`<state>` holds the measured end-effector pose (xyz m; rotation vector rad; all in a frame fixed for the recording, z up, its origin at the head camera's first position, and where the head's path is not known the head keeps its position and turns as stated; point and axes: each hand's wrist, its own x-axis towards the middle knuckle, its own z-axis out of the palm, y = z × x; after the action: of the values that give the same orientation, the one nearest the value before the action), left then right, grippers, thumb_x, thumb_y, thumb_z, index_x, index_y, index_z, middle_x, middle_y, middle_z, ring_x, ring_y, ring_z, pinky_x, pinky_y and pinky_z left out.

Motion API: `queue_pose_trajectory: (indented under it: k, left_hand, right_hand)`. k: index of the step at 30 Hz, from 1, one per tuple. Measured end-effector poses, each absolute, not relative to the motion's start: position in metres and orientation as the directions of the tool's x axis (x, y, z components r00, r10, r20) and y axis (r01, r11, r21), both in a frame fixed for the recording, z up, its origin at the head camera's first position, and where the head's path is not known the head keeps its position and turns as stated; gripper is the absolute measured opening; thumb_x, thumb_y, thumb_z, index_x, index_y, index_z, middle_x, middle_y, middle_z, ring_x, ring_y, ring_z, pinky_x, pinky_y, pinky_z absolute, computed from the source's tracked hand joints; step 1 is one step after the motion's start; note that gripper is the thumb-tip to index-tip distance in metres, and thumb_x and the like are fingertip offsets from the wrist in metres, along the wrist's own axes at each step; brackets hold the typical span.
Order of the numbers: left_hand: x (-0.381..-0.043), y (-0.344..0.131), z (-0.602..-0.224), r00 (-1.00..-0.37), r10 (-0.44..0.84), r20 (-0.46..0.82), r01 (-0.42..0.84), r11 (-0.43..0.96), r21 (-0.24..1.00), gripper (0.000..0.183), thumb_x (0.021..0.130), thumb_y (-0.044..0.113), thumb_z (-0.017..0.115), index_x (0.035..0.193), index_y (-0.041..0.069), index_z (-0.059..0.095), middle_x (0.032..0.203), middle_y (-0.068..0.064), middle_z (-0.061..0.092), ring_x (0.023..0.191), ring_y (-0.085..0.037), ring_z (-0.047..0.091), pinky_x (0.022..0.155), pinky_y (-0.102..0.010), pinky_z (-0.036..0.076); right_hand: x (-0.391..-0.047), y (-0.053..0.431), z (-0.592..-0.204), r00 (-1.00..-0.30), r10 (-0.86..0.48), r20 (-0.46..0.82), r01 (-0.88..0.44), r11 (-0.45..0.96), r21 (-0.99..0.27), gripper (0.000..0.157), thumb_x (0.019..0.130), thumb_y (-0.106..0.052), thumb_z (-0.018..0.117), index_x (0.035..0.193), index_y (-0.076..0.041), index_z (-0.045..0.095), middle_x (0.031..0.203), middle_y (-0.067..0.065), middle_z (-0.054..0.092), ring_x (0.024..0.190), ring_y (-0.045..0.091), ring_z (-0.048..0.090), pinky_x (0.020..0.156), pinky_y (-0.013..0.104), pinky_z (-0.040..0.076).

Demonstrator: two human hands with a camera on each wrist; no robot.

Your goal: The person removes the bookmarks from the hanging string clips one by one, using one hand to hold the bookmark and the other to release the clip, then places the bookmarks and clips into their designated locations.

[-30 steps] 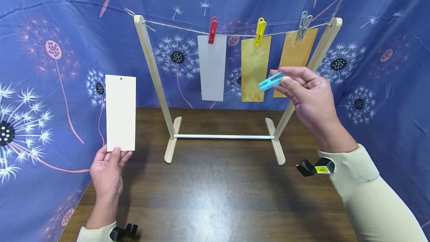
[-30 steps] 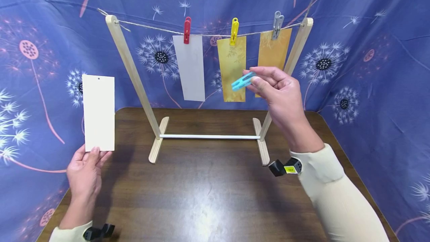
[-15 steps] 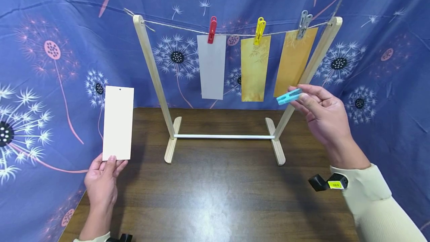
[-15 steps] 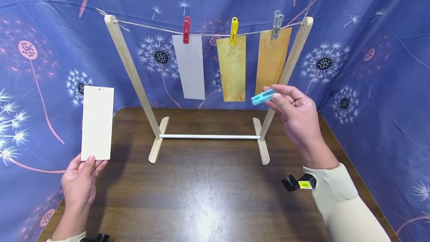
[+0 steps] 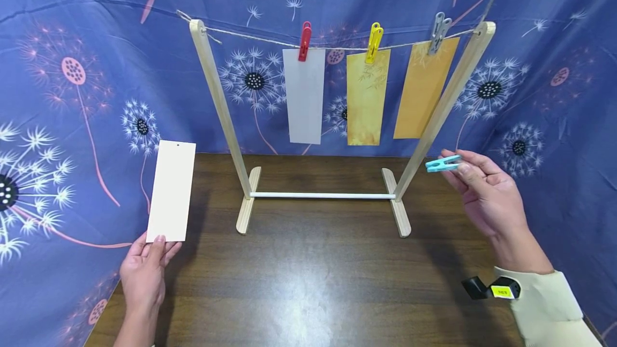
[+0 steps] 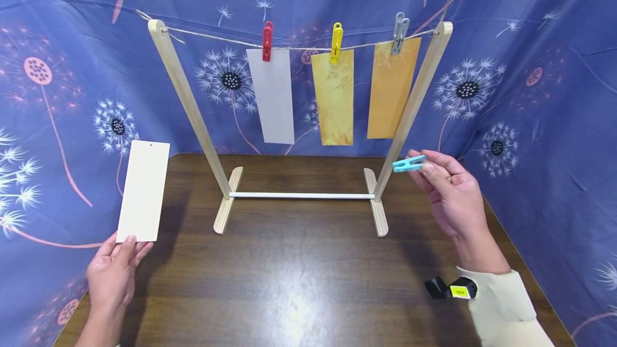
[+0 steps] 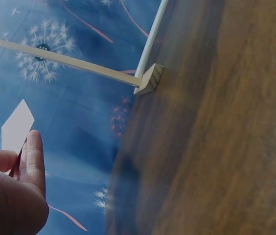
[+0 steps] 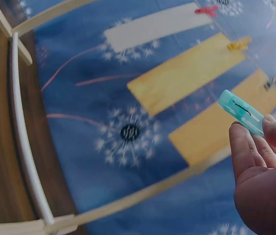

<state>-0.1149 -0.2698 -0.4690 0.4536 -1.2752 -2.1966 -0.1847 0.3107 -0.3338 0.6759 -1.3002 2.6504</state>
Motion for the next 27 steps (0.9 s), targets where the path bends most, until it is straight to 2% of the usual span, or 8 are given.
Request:
queue_pose_trajectory:
  k: [9, 18, 27]
  left_hand:
    - [-0.105, -0.275, -0.478, -0.782, -0.620, -0.061, 0.238, -0.388, 0.891, 0.033, 0.089, -0.002, 0.064, 0.120, -0.007, 0.055, 0.094, -0.018, 0.069, 0.076, -0.025, 0.071, 0.070, -0.038, 0.058]
    - [-0.095, -0.283, -0.482, -0.795, -0.595, -0.117, 0.118, -0.343, 0.932, 0.034, 0.092, 0.003, 0.062, 0.123, -0.005, 0.050, 0.093, -0.011, 0.070, 0.078, -0.022, 0.071, 0.071, -0.035, 0.058]
    - [-0.085, -0.290, -0.487, -0.811, -0.562, -0.161, 0.035, -0.323, 0.946, 0.037, 0.092, 0.007, 0.062, 0.124, -0.004, 0.046, 0.091, -0.006, 0.071, 0.079, -0.019, 0.071, 0.072, -0.034, 0.059]
  right_hand:
    - [-0.175, 0.337, -0.366, -0.921, -0.031, 0.389, -0.306, -0.562, -0.769, 0.036, 0.097, 0.015, 0.036, 0.131, 0.013, 0.046, 0.126, 0.023, 0.058, 0.112, 0.027, 0.060, 0.097, 0.035, 0.045]
    - [-0.167, 0.357, -0.395, -0.957, -0.024, 0.289, -0.218, -0.601, -0.769, 0.037, 0.097, 0.014, 0.035, 0.130, 0.008, 0.050, 0.127, 0.019, 0.058, 0.114, 0.024, 0.059, 0.095, 0.031, 0.046]
    - [-0.163, 0.379, -0.424, -0.984, 0.001, 0.176, -0.131, -0.671, -0.730, 0.036, 0.098, 0.012, 0.036, 0.128, 0.005, 0.054, 0.125, 0.018, 0.060, 0.109, 0.025, 0.062, 0.093, 0.031, 0.049]
